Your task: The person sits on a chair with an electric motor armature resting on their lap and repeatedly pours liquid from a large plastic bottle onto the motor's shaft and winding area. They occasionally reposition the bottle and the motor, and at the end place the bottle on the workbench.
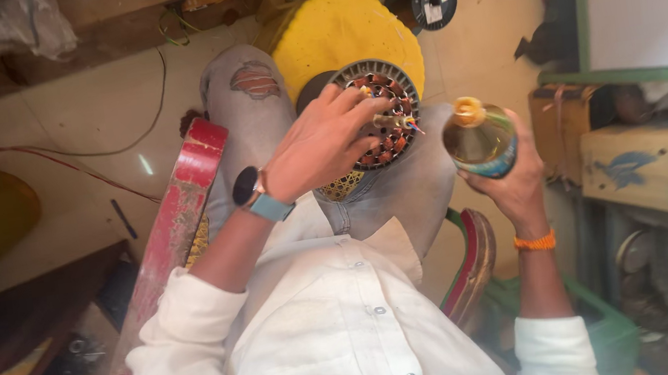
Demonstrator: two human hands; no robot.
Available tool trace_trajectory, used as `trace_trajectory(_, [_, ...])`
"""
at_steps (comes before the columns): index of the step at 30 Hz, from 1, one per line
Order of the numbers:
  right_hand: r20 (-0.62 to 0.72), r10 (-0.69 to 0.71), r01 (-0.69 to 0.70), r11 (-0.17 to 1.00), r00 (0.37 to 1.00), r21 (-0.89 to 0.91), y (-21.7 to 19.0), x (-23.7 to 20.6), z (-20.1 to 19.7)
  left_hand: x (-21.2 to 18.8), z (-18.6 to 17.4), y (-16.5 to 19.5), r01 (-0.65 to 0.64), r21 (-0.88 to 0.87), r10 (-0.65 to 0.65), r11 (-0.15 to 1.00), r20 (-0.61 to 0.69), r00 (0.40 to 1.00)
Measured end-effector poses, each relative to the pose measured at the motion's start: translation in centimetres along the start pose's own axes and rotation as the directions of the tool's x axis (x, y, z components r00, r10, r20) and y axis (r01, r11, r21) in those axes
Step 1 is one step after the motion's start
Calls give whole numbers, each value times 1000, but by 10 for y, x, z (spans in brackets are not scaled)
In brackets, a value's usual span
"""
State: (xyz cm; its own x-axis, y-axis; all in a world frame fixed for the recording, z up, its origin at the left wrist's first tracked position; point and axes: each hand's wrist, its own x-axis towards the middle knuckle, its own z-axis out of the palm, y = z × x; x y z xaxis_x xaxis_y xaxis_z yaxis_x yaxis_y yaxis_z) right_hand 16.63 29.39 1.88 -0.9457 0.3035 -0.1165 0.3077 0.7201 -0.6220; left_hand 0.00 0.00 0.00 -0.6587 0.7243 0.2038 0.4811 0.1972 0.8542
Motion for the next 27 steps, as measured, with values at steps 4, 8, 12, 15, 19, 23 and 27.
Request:
trace_trajectory(4, [-104, 94, -53, 937, 990, 345, 21, -50, 14, 13, 24, -25, -171, -20, 172, 985, 108, 979])
trace_trajectory(8, [-222, 181, -95, 931, 958, 351, 8, -84, 1, 27, 11, -26, -162, -79, 178, 984, 287, 941])
trace_trajectory(12, [-360, 178, -57, 945, 916, 321, 12, -91, 16, 26, 4, -33, -205, -38, 208, 978, 272, 940])
trace_trajectory(15, [-457, 161, -45, 966, 875, 255, 15, -86, 31, 28, -5, -38, -255, 44, 241, 966, 201, 949])
trace_trajectory(19, [-532, 139, 8, 964, 835, 264, 23, -79, 32, 33, -8, -31, -115, 160, 95, 981, 125, 988])
trace_trajectory(23, [-557, 147, 31, 954, 817, 297, 24, -73, 33, 35, -1, -22, -60, 178, 69, 982, -42, 997])
trace_trajectory(27, [-567, 145, 31, 957, 811, 290, 28, -70, 32, 39, 11, -16, -11, 243, 49, 970, -150, 987])
